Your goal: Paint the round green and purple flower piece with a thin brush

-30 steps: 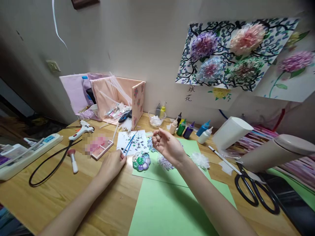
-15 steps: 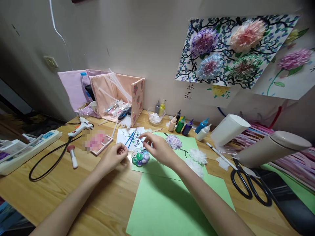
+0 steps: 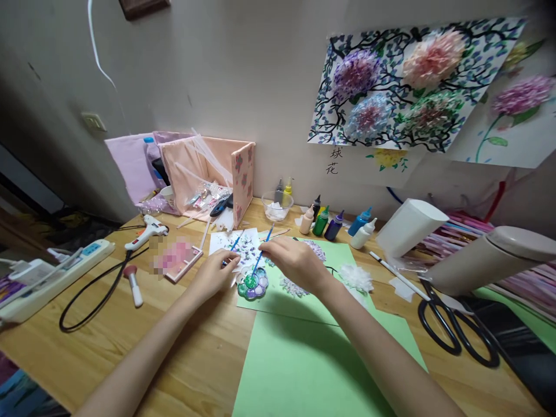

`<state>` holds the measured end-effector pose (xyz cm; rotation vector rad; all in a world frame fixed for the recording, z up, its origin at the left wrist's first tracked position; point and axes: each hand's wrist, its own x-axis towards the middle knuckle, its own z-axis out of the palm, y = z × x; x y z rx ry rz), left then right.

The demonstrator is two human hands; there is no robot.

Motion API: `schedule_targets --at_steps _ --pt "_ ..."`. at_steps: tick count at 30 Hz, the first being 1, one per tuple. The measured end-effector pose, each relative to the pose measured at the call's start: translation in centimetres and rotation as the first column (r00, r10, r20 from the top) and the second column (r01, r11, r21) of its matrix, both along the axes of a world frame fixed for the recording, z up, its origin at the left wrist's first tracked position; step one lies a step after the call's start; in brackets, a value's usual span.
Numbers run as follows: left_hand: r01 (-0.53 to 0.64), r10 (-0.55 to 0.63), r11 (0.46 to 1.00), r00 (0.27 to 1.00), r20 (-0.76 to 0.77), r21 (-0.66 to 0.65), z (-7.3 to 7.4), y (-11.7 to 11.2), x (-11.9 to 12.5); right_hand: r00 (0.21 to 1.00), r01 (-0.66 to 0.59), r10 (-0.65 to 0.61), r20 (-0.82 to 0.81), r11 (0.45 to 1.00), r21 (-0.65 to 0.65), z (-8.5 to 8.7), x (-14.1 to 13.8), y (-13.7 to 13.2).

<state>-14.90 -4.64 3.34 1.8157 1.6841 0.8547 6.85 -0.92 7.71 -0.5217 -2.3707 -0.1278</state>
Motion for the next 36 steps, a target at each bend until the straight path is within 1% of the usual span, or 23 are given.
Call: schedule_targets --at_steps 2,4,6,9,11,12,14,18,22,26,31,36 --pt "0.007 -0.011 1.000 0.991 -0.134 -0.024 -0.2 1.1 -0.1 0.989 -0.039 0.027 -0.142 0.996 -0.082 1.0 0.9 0.1" --pt "0.019 -0.032 0.998 0.980 -0.194 -0.065 -0.4 1.6 -0.1 0.969 -0.069 0.027 -0.245 0.984 -0.165 1.8 1.6 -0.1" --pt "0.038 -0.051 0.997 0.978 -0.200 -0.071 -0.7 1.5 -0.2 0.956 -0.090 0.006 -0.293 0.958 -0.271 2.3 2.0 -0.2" --pt "0.070 -0.075 0.997 0.985 -0.154 -0.040 -1.3 0.9 -0.4 0.951 -0.149 0.005 -0.308 0.883 -0.445 2.1 1.9 -0.3" --pt "0.074 -0.078 0.996 0.989 -0.127 -0.040 -1.6 0.5 -0.5 0.952 -0.192 0.033 -0.303 0.836 -0.514 1.8 1.6 -0.4" --pt "0.075 -0.080 0.996 0.990 -0.120 -0.046 -1.7 0.4 -0.5 0.954 -0.202 0.045 -0.295 0.825 -0.527 1.6 1.4 -0.5" --pt "0.071 -0.077 0.996 0.991 -0.109 -0.057 -1.8 0.3 -0.4 0.957 -0.208 0.062 -0.285 0.831 -0.517 1.3 1.2 -0.7" --pt "0.054 -0.060 0.996 0.994 -0.088 -0.068 -1.8 0.2 -0.1 0.952 -0.174 0.032 -0.304 0.875 -0.453 1.6 1.2 -1.3" --pt "0.058 -0.063 0.998 0.985 -0.159 -0.034 -1.6 -0.1 0.2 0.949 -0.132 -0.006 -0.314 0.900 -0.416 2.3 1.3 -1.6" --pt "0.062 -0.065 0.998 0.971 -0.229 -0.020 -1.5 -0.3 0.4 0.954 -0.127 0.003 -0.300 0.911 -0.393 2.6 1.2 -1.8" --pt "0.049 -0.053 0.999 0.962 -0.268 -0.020 -1.3 -0.4 0.6 0.958 -0.130 0.019 -0.286 0.919 -0.372 2.9 1.2 -2.1" --pt "0.035 -0.032 0.999 0.942 -0.335 0.004 -1.2 -0.7 0.9 0.974 -0.110 0.022 -0.226 0.915 -0.388 2.4 1.2 -1.9"
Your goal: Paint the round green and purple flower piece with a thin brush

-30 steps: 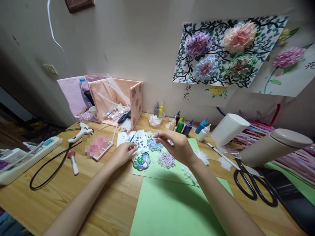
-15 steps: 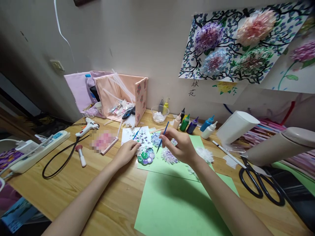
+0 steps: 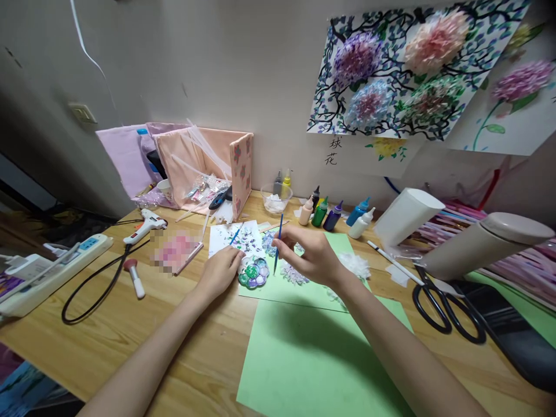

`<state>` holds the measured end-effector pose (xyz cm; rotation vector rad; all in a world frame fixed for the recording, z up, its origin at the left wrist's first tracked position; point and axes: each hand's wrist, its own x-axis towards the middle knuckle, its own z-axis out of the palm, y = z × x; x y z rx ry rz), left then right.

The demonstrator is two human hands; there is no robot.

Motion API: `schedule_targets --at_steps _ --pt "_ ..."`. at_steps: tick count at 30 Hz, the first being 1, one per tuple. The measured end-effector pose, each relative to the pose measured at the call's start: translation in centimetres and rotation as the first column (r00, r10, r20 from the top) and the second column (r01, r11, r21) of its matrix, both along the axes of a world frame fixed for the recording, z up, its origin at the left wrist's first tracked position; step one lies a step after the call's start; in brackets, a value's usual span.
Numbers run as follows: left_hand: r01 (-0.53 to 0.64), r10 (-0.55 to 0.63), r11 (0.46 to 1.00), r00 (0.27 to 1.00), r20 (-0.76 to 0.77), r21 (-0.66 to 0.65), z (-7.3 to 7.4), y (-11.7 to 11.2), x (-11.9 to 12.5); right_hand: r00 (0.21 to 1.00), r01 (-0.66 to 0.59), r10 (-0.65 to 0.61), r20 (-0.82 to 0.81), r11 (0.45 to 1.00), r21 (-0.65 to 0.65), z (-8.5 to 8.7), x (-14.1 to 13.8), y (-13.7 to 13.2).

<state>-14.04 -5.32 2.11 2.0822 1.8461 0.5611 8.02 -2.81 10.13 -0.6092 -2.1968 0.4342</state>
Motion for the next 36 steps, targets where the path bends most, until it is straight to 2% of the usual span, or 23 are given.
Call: schedule_targets --at_steps 13,36 --pt "-0.001 0.002 1.000 1.000 -0.018 0.012 -0.22 -0.12 0.37 0.996 -0.005 0.007 0.091 1.000 -0.026 -0.47 -0.32 0.18" --pt "0.008 -0.003 0.999 0.993 0.119 -0.037 -0.72 0.39 0.15 0.989 -0.023 0.036 0.142 0.996 -0.091 -0.52 -0.28 0.35"
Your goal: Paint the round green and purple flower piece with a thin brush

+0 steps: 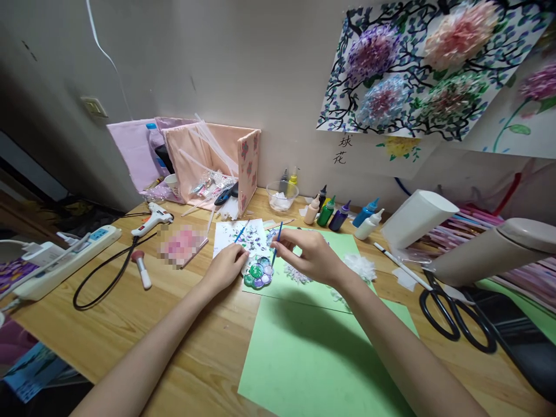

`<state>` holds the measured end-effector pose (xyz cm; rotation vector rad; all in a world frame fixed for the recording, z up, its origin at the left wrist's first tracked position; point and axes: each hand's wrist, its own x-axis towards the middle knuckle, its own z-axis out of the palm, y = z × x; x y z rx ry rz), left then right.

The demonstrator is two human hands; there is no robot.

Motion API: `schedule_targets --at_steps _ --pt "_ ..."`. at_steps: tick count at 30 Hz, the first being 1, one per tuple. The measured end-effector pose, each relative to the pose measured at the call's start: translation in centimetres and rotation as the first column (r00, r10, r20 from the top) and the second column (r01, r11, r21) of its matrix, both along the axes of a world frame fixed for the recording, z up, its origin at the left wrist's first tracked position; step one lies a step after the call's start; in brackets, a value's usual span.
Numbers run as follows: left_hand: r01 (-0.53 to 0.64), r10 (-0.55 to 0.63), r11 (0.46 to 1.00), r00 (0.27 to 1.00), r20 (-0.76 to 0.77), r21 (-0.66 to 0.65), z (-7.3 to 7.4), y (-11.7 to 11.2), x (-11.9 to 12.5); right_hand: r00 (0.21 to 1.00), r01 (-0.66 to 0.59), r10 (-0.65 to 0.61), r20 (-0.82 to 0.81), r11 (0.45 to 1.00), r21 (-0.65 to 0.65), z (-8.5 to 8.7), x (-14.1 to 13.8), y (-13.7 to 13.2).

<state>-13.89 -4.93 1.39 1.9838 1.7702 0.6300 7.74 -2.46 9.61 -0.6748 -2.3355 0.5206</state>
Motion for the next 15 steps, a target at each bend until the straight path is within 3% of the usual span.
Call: schedule_targets --at_steps 15 --pt "-0.031 0.042 0.998 0.982 0.183 -0.059 -0.36 0.17 -0.30 0.999 -0.018 0.020 0.042 0.999 -0.032 0.24 -0.06 -0.15"
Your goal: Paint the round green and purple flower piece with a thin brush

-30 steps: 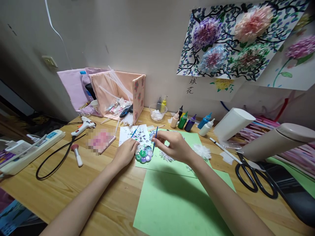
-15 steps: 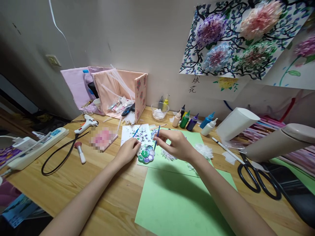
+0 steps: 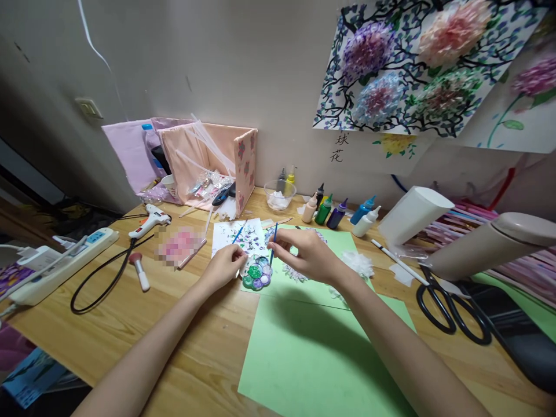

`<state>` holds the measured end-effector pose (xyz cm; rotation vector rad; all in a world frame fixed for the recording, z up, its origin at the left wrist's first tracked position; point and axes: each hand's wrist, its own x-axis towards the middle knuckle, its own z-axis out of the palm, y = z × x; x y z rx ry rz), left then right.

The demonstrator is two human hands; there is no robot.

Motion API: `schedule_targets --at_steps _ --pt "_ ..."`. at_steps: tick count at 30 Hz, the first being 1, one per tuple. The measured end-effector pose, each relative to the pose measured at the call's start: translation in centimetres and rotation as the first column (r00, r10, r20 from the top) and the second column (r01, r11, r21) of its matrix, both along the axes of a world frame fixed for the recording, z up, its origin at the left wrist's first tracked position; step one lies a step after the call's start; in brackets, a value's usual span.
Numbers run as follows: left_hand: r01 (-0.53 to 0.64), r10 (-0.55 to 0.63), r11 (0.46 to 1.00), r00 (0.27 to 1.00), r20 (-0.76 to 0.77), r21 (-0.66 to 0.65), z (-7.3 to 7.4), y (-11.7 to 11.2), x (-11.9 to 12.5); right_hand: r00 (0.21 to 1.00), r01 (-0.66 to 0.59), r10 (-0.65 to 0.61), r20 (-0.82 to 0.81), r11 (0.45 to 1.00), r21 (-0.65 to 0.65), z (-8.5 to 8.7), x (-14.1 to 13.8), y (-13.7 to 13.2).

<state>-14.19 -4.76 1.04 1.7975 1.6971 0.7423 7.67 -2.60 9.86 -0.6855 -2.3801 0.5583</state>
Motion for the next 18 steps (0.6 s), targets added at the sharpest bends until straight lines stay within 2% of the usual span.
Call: schedule_targets --at_steps 10,15,18 --pt "-0.052 0.068 0.995 0.978 0.199 -0.088 -0.07 0.24 -0.14 0.999 -0.018 0.016 0.051 0.999 0.038 0.07 -0.03 -0.12" --pt "-0.055 0.122 0.980 0.925 0.360 -0.192 -0.20 0.27 -0.02 0.998 -0.026 0.023 0.064 0.999 0.034 0.01 -0.25 0.02" --pt "-0.061 0.150 0.974 0.893 0.423 -0.218 -0.05 0.29 0.02 1.000 -0.006 0.006 -0.003 1.000 0.016 -0.09 -0.19 -0.08"
